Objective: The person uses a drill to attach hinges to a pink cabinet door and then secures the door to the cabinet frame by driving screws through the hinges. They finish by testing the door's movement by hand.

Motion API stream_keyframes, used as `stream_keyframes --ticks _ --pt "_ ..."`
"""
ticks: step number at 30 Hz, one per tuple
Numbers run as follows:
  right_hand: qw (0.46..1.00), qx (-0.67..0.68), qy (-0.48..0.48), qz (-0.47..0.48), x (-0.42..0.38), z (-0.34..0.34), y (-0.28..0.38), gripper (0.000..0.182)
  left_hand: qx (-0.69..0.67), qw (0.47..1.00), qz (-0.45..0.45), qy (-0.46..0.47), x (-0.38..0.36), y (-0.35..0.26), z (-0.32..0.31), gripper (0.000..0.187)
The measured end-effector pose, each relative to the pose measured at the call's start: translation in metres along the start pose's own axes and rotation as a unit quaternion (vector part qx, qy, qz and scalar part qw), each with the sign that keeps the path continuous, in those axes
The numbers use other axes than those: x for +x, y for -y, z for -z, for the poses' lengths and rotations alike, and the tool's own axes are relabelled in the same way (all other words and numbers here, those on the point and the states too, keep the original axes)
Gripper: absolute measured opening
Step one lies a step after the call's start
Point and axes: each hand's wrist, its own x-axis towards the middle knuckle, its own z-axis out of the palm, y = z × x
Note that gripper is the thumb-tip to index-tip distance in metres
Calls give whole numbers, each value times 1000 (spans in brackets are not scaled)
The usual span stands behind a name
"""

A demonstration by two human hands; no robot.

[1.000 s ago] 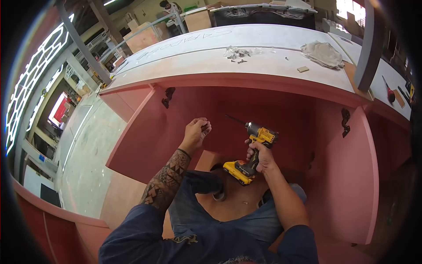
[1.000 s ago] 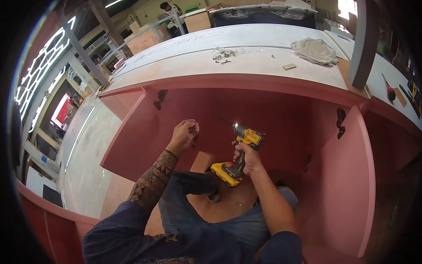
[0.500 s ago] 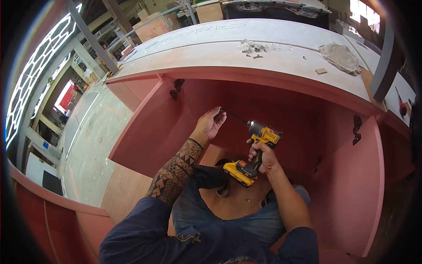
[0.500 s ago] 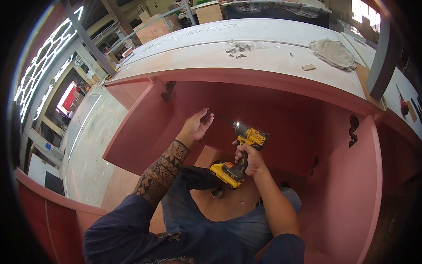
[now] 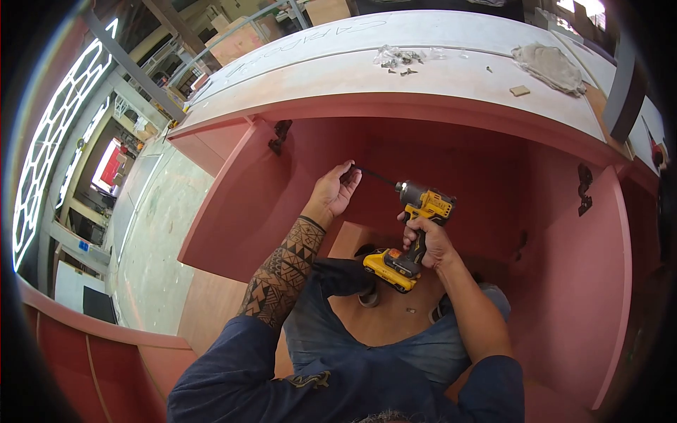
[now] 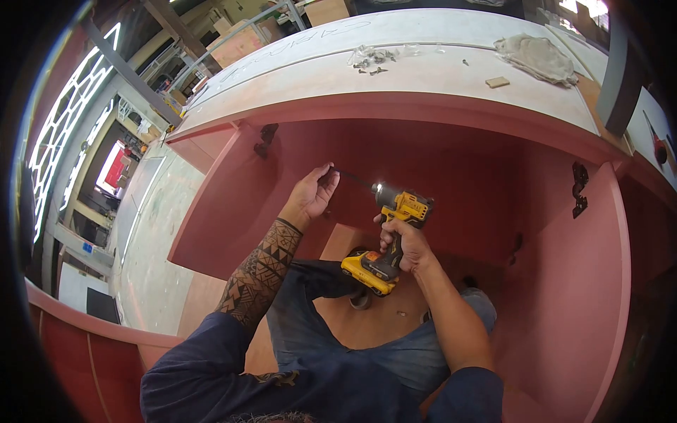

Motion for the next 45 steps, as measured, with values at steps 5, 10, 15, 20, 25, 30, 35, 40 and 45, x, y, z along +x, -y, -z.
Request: stream_keyframes --ticks 5,10,15,20,25,30,35,40,45 --pt "1000 -4 -4 3 2 1 -3 23 -4 1000 -15 12 0 0 4 9" --pt "1000 -5 1 -3 2 1 1 27 16 999 -33 -2 -4 1 -2 8" --pt "1000 -9 7 -2 5 6 -3 26 50 998 -35 -5 12 5 15 6" --pt "1000 -1 -2 -5 6 5 -3 28 5 999 -25 44 18 14 20 3" --pt "1000 1 3 21 13 6 -7 31 49 997 -36 41 2 4 8 15" --pt "999 29 5 24 4 4 -5 32 393 887 -228 -81 -42 -3 -14 62" --pt "999 26 -4 45 -5 1 -1 33 437 843 -284 133 -164 -49 -91 81" --pt "997 33 40 59 -4 2 -2 31 482 680 -429 349 -248 -68 -157 123" --pt "998 24 30 59 5 11 -2 29 385 712 -479 340 -270 -39 -185 124"
